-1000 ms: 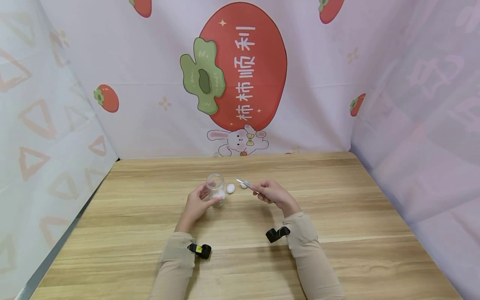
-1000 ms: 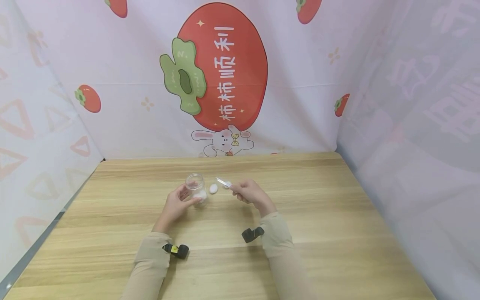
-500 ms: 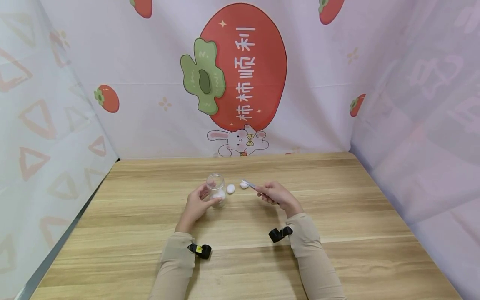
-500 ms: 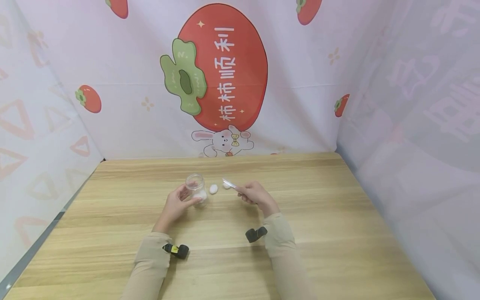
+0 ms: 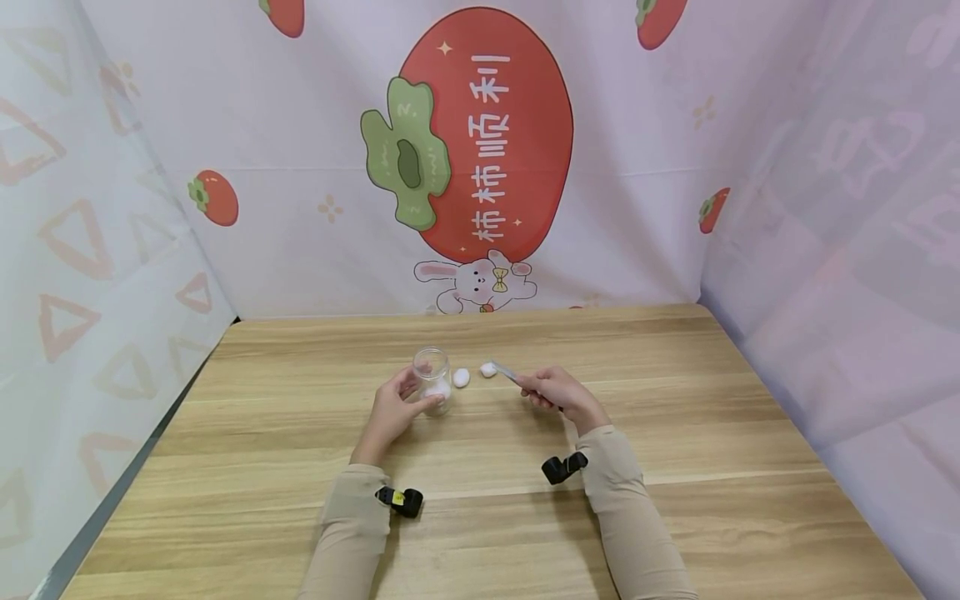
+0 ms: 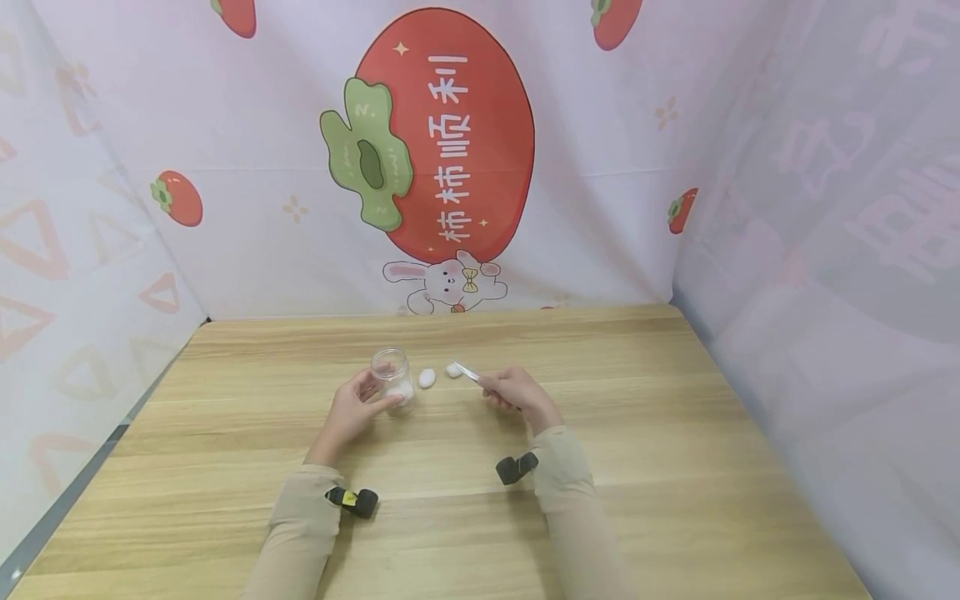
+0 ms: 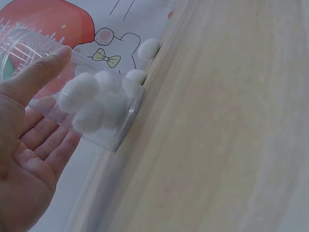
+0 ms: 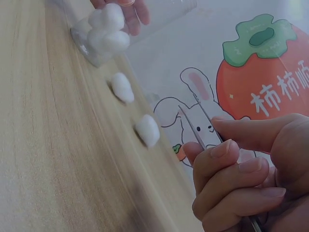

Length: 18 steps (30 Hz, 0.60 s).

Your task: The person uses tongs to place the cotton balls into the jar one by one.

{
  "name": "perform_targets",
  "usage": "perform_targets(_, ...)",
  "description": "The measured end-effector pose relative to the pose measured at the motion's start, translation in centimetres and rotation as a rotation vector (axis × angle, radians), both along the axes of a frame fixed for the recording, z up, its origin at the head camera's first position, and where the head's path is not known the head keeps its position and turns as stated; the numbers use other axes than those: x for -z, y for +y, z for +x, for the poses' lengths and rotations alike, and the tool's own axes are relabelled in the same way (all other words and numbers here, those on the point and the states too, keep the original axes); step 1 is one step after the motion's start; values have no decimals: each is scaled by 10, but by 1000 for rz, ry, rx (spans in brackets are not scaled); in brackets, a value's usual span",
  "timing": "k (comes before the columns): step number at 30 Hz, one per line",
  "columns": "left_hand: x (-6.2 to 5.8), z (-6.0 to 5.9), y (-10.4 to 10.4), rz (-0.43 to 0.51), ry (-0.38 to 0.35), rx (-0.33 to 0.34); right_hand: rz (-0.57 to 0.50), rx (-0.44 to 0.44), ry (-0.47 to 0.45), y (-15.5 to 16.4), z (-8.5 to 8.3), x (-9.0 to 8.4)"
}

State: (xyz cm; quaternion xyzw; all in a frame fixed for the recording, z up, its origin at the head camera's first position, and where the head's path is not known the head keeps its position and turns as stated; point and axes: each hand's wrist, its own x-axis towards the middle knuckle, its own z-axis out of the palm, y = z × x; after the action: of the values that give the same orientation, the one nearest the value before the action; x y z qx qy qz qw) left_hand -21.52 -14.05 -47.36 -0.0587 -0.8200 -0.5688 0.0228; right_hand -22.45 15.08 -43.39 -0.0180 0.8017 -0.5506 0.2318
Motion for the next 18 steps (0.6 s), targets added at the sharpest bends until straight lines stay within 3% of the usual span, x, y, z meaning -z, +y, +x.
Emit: perform_targets(18,1,0,-1,-9,-47,2,54,40,-28,2,-2,11)
